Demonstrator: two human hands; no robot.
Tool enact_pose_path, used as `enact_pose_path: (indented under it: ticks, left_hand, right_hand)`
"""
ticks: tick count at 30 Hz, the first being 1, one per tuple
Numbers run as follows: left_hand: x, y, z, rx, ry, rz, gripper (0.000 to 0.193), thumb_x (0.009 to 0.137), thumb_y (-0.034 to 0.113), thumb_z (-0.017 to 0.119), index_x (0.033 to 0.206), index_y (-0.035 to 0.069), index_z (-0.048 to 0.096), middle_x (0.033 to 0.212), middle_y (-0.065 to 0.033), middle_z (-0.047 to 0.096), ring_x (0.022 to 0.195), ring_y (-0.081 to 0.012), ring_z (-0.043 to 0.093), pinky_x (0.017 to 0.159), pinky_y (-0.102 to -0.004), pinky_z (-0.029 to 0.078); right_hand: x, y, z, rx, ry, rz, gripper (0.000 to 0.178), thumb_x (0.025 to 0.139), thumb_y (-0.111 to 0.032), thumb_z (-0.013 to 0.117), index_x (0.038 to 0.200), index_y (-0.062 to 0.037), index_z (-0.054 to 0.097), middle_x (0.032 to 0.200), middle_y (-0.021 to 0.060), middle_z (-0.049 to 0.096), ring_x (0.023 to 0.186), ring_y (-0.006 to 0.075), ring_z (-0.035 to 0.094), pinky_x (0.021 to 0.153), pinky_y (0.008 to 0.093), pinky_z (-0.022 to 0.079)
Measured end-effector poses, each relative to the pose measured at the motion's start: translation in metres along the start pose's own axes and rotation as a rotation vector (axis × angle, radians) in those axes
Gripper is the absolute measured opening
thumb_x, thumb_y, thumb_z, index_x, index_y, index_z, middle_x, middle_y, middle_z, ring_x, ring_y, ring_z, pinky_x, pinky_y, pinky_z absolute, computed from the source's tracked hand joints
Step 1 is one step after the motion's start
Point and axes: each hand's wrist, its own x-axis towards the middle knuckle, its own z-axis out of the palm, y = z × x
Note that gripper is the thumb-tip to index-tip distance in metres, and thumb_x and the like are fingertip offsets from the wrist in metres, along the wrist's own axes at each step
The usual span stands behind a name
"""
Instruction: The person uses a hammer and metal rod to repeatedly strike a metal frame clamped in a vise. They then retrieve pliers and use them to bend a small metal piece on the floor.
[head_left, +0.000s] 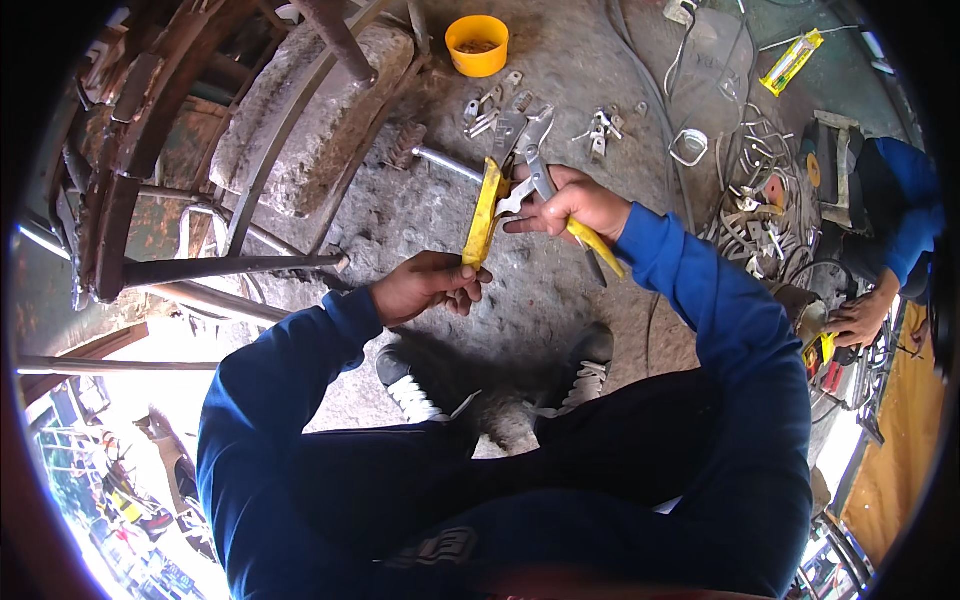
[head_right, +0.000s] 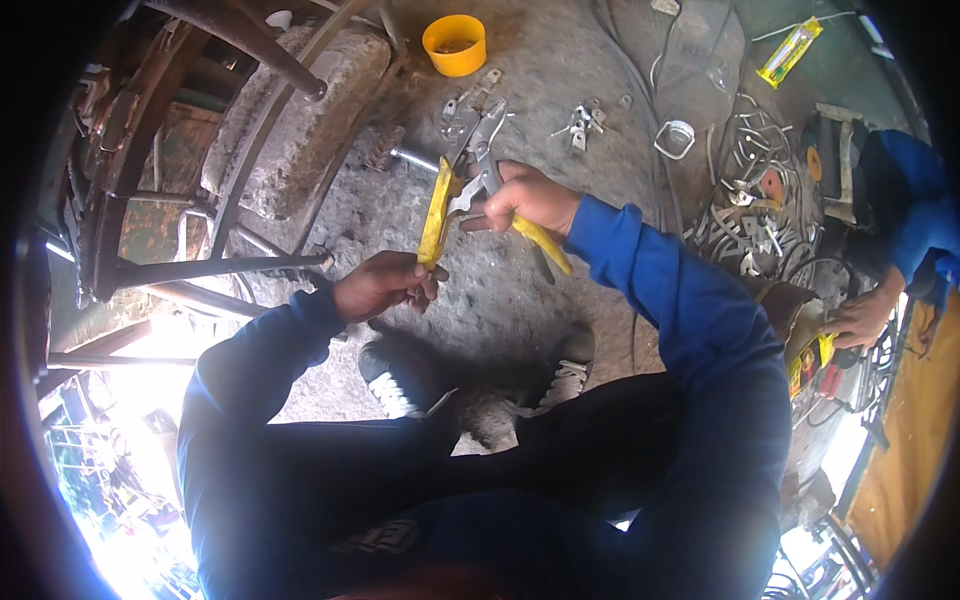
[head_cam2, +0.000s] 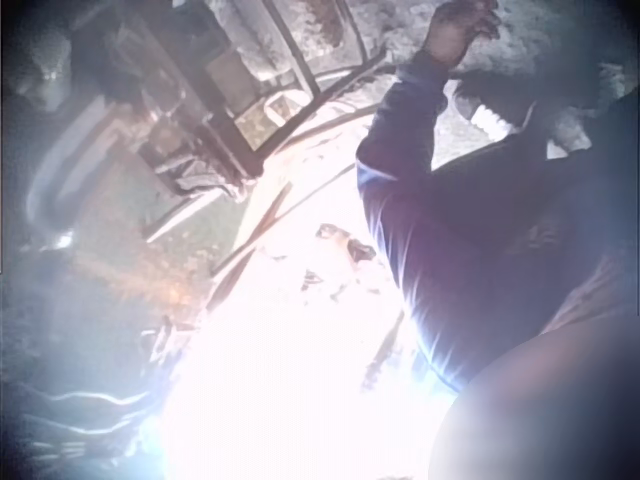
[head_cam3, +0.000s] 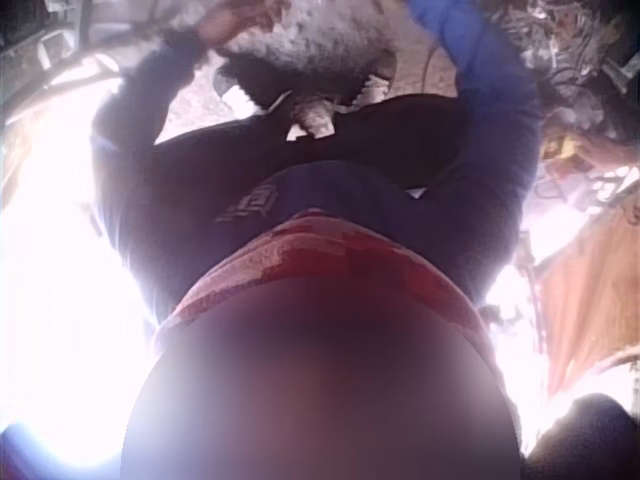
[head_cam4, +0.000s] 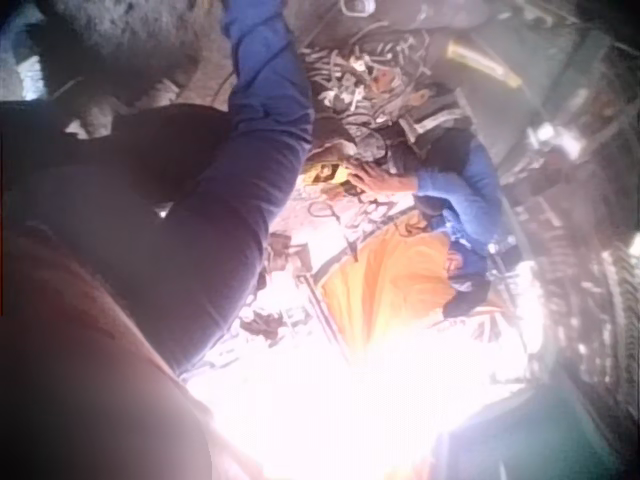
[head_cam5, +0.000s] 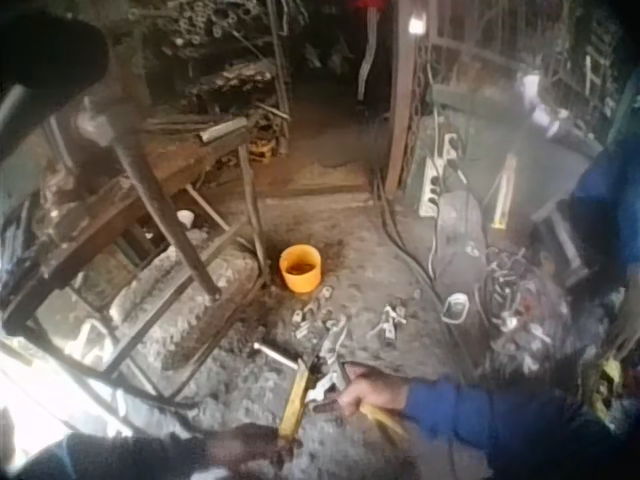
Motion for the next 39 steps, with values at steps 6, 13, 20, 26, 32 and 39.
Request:
enact_pose_path:
  ticks: [6, 13, 20, 26, 32, 39]
  left_hand:
    - [0.011, -0.009, -0.002, 0.863, 0.312, 0.040, 0.045, 0.088, 0.037, 0.069, 0.098, -0.006, 0.064, 0.072, -0.0034, 0.060, 0.064, -0.0126, 0.056, 0.059, -0.0288, 0.045]
    - [0.010, -0.011, -0.009, -0.030, 0.017, -0.050, 0.041, 0.086, 0.036, 0.071, 0.092, -0.004, 0.065, 0.071, -0.0053, 0.061, 0.061, -0.0139, 0.058, 0.057, -0.0300, 0.046]
    - [0.016, -0.007, -0.004, 0.909, 0.246, 0.028, 0.049, 0.083, 0.042, 0.070, 0.095, -0.006, 0.065, 0.074, -0.0058, 0.061, 0.066, -0.0157, 0.059, 0.062, -0.0332, 0.048]
    - [0.004, 0.006, 0.010, 0.526, -0.060, 0.028, 0.080, 0.089, 0.073, 0.037, 0.114, -0.003, 0.046, 0.094, -0.0085, 0.051, 0.084, -0.0178, 0.054, 0.077, -0.0336, 0.047]
    - [0.002, 0.010, 0.053, 0.556, -0.198, -0.004, 0.083, 0.094, 0.069, 0.024, 0.133, -0.003, 0.035, 0.121, -0.0179, 0.047, 0.096, -0.0203, 0.057, 0.084, -0.0356, 0.046]
    - [0.005, -0.006, 0.041, 0.506, -0.149, 0.009, 0.040, 0.101, 0.037, 0.044, 0.115, 0.001, 0.051, 0.094, -0.0101, 0.061, 0.085, -0.0170, 0.061, 0.078, -0.0321, 0.048]
  right_hand:
    - [0.005, 0.009, 0.000, -0.268, 0.132, 0.085, 0.071, 0.062, 0.009, 0.047, 0.132, 0.0048, 0.039, 0.109, 0.0101, 0.054, 0.098, 0.0204, 0.059, 0.094, 0.0384, 0.053]
    - [0.007, 0.017, -0.012, 0.046, 0.061, 0.041, 0.068, 0.061, 0.012, 0.043, 0.129, 0.0028, 0.043, 0.122, 0.0131, 0.052, 0.116, 0.0274, 0.054, 0.100, 0.0421, 0.049]
    - [0.014, 0.025, -0.014, -0.005, 0.058, -0.026, 0.036, 0.066, 0.007, 0.054, 0.101, 0.0001, 0.056, 0.088, 0.0049, 0.053, 0.080, 0.0155, 0.056, 0.090, 0.0350, 0.054]
    - [0.005, 0.013, 0.000, -0.125, 0.075, -0.052, 0.043, 0.079, -0.003, 0.063, 0.120, 0.0002, 0.052, 0.108, 0.0084, 0.061, 0.109, 0.0206, 0.059, 0.097, 0.0350, 0.045]
    - [0.003, 0.018, 0.029, -0.245, 0.269, -0.246, 0.024, 0.078, -0.018, 0.075, 0.094, -0.0041, 0.061, 0.081, 0.0029, 0.062, 0.079, 0.0137, 0.059, 0.075, 0.0293, 0.046]
    - [-0.002, 0.020, 0.025, -0.289, 0.039, -0.190, 0.049, 0.074, -0.002, 0.075, 0.117, -0.0044, 0.052, 0.100, 0.0037, 0.061, 0.093, 0.0147, 0.059, 0.089, 0.0323, 0.046]
